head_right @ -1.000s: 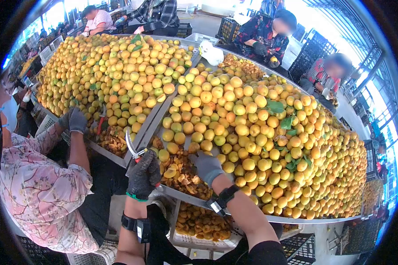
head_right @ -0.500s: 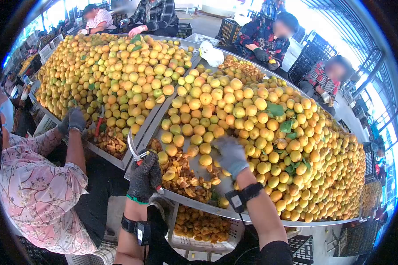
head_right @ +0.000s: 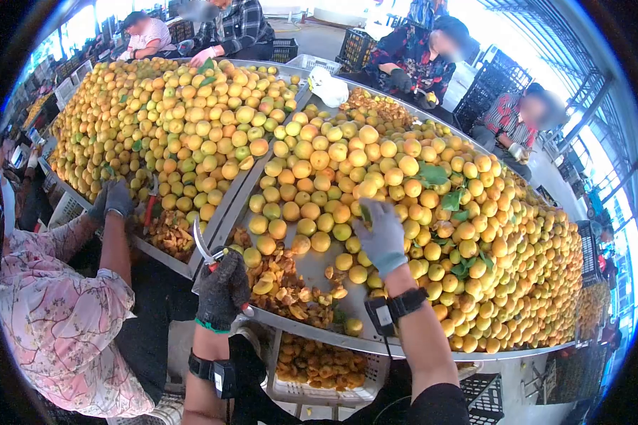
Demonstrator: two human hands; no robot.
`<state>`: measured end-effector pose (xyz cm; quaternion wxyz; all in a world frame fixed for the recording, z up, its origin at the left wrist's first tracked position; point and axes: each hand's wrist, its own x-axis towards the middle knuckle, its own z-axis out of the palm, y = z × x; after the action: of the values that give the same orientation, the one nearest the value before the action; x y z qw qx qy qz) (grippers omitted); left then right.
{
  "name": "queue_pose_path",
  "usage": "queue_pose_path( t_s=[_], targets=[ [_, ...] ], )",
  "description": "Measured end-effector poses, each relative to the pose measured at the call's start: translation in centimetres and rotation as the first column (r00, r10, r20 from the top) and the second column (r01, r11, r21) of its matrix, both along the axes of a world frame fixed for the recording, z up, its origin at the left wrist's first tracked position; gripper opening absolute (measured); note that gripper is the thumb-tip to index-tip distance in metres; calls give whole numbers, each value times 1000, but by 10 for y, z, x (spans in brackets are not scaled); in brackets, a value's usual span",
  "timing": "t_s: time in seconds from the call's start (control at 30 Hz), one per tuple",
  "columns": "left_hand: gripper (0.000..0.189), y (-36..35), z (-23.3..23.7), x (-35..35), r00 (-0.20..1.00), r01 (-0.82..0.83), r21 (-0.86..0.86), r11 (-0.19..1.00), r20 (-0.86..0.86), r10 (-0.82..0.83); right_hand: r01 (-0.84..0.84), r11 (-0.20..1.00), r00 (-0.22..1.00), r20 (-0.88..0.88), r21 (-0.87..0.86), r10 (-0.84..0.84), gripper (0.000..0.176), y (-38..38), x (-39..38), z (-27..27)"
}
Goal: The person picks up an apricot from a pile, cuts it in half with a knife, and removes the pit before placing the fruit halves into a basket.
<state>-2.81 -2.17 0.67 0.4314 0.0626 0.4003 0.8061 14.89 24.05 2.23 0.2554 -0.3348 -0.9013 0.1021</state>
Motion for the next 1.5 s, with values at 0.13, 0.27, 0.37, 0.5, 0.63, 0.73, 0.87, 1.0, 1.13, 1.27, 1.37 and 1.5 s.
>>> queue_pose_path(
  t_s=[0.13,0.27,0.37,0.5,0.63,0.73,0.87,1.0,1.13,1.27,1.37,1.5],
  targets=[
    [12,2,4,2,999,-50,-52,997,-24,49,-233,868,545,680,-438,490,47,-42,27,7],
    [12,1,-2,3,999,-5,-25,1000,-35,4,-132,775,354,701,-617,619,60,-72,75,-34],
    [12,3,0,6,998,-11,-45,999,-59,9,-178,756,531,585,-630,613,63,-67,99,-56],
    [14,5,3,8,1000,-11,-5,1000,-27,11,-182,846,784,444,-502,433,54,-28,106,-21],
    [14,9,7,11,996,1,-52,999,-94,-6,-15,926,820,535,376,-204,51,0,69,42],
    [13,12,3,9,997,14,-63,998,-73,-18,-12,993,949,316,114,-25,47,29,40,21],
    [11,15,0,7,999,0,-53,999,-35,-2,-158,976,763,646,149,25,45,17,-21,-30],
    [10,16,1,5,999,-25,-61,998,-48,22,-93,966,697,709,240,-109,40,13,-39,-50],
    [10,16,-6,6,999,-9,-45,999,-34,7,-110,940,706,691,323,-155,25,13,-34,-66],
    [10,19,-9,9,1000,12,-29,999,-29,-13,-114,919,794,591,379,-145,27,7,-29,-70],
    [10,17,-4,11,999,32,-1,1000,-31,-32,1,952,834,525,307,-171,29,4,-22,-68],
    [10,13,-5,7,999,6,3,1000,-37,-6,-39,922,935,338,384,-102,32,5,-9,-73]
  ],
)
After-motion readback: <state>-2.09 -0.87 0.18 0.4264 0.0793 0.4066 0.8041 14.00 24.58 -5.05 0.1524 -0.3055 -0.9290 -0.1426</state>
